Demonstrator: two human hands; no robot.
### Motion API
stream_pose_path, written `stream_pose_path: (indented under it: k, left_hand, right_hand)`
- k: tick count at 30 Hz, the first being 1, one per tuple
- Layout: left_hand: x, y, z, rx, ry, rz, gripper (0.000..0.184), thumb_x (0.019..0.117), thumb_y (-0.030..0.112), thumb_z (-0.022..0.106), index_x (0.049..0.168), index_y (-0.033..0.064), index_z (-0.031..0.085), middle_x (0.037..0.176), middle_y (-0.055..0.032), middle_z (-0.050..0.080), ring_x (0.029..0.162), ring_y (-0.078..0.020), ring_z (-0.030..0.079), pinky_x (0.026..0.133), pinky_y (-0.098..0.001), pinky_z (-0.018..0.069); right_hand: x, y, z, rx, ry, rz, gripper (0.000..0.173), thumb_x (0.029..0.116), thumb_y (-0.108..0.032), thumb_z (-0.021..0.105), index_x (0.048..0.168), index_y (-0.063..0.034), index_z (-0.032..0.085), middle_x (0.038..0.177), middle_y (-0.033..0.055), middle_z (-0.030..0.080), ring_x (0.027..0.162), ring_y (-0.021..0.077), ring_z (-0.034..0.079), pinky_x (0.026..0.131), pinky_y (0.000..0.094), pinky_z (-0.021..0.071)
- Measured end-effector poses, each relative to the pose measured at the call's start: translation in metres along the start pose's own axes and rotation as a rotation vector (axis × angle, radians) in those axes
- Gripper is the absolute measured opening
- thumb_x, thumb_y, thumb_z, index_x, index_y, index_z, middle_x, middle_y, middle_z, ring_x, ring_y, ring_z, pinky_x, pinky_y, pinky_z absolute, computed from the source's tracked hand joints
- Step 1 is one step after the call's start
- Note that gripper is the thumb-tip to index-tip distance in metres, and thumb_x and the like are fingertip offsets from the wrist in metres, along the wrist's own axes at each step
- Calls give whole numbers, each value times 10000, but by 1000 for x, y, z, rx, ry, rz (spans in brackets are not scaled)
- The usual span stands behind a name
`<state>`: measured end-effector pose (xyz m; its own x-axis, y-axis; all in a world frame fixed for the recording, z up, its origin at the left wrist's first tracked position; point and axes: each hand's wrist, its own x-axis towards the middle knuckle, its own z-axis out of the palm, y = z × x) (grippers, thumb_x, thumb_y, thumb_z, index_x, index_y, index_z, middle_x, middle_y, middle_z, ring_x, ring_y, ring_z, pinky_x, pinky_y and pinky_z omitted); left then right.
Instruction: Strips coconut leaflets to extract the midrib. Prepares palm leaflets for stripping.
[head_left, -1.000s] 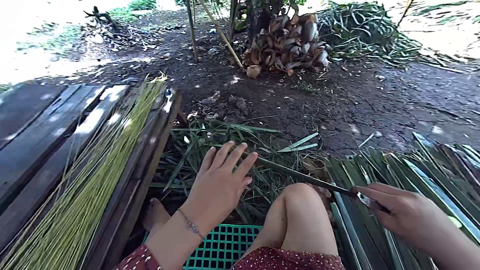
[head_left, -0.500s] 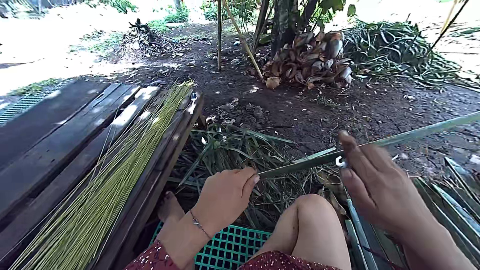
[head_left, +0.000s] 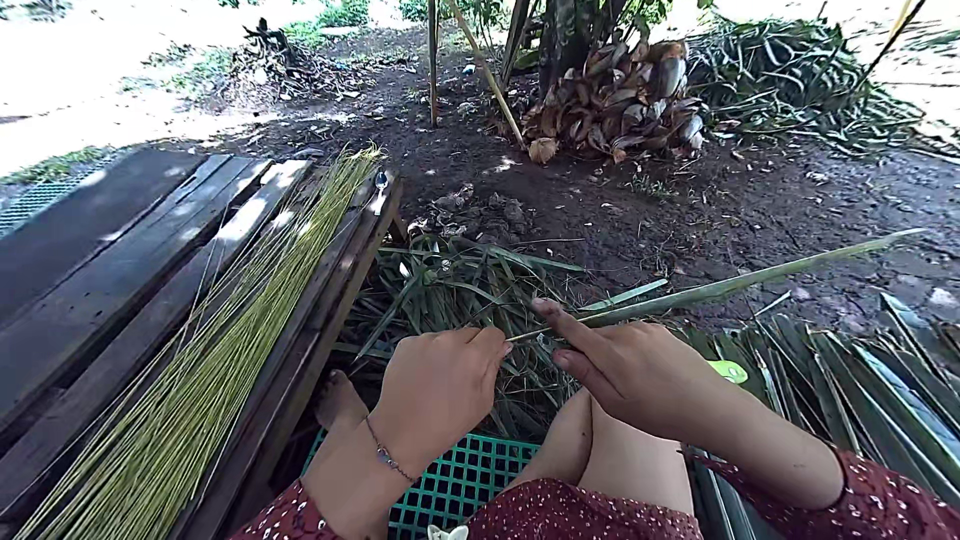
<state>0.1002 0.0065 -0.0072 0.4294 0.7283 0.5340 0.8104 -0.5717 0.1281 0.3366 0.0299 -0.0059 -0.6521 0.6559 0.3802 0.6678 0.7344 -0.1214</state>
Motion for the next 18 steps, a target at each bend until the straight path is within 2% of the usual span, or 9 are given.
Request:
stream_pose_path:
  k: [7,18]
  left_hand:
    - [1,2,-1,51,23,35,330,999,241,490,800,90,706,601,-42,595,518,-200,623,422,-343,438]
    - [1,3,-1,72,32,28,332,1000,240,486,789,99,700,599,-35,591,513,-191,612,418,-330,421]
  right_hand:
    - [-1,1,1,34,-24,10,571,1084,-426,309,1406,-50,592,535,34,511,456,256,558,417,406,437]
    - [-2,3,-4,110,-85,39,593,1090,-452,288,1486,-68,507,540,14,476,464,234,534,428,395,429]
